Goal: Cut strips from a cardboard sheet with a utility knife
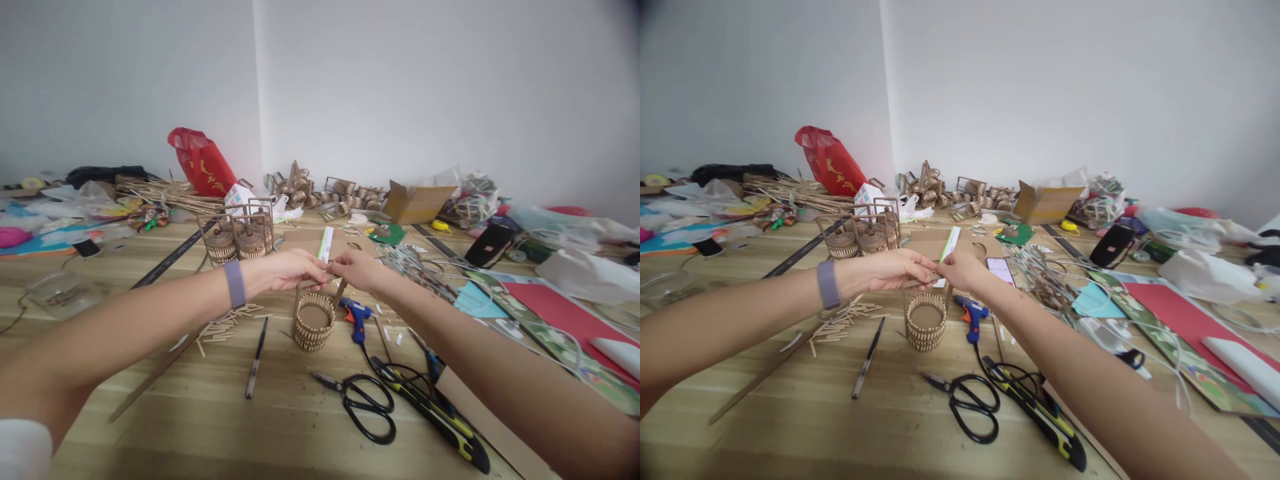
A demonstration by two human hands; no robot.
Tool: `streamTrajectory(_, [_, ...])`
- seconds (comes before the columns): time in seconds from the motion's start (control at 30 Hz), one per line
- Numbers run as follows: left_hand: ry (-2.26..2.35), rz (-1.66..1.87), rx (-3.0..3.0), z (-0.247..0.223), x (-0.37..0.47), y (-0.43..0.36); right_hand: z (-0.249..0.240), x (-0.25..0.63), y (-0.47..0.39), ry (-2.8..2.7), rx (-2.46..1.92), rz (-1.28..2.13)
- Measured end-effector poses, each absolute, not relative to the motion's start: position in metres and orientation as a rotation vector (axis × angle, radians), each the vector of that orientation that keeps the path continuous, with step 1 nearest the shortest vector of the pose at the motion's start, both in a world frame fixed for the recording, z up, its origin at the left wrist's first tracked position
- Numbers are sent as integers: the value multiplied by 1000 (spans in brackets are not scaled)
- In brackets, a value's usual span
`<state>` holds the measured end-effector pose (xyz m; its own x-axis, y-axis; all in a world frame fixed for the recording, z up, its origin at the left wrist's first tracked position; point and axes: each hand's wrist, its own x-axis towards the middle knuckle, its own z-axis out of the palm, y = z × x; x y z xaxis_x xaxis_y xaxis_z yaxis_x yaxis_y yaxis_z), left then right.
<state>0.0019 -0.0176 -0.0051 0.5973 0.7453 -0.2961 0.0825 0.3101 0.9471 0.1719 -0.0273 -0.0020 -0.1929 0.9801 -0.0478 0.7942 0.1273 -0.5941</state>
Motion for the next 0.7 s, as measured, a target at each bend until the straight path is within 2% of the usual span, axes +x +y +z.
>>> streamTrajectory(0.23, [881,512,1218,-5,4,-17,1,178,-24,-2166,-1715,729])
streamTrajectory(0.7, [841,501,1255,-11,2,-10,8,196,-28,-2347,-1378,755])
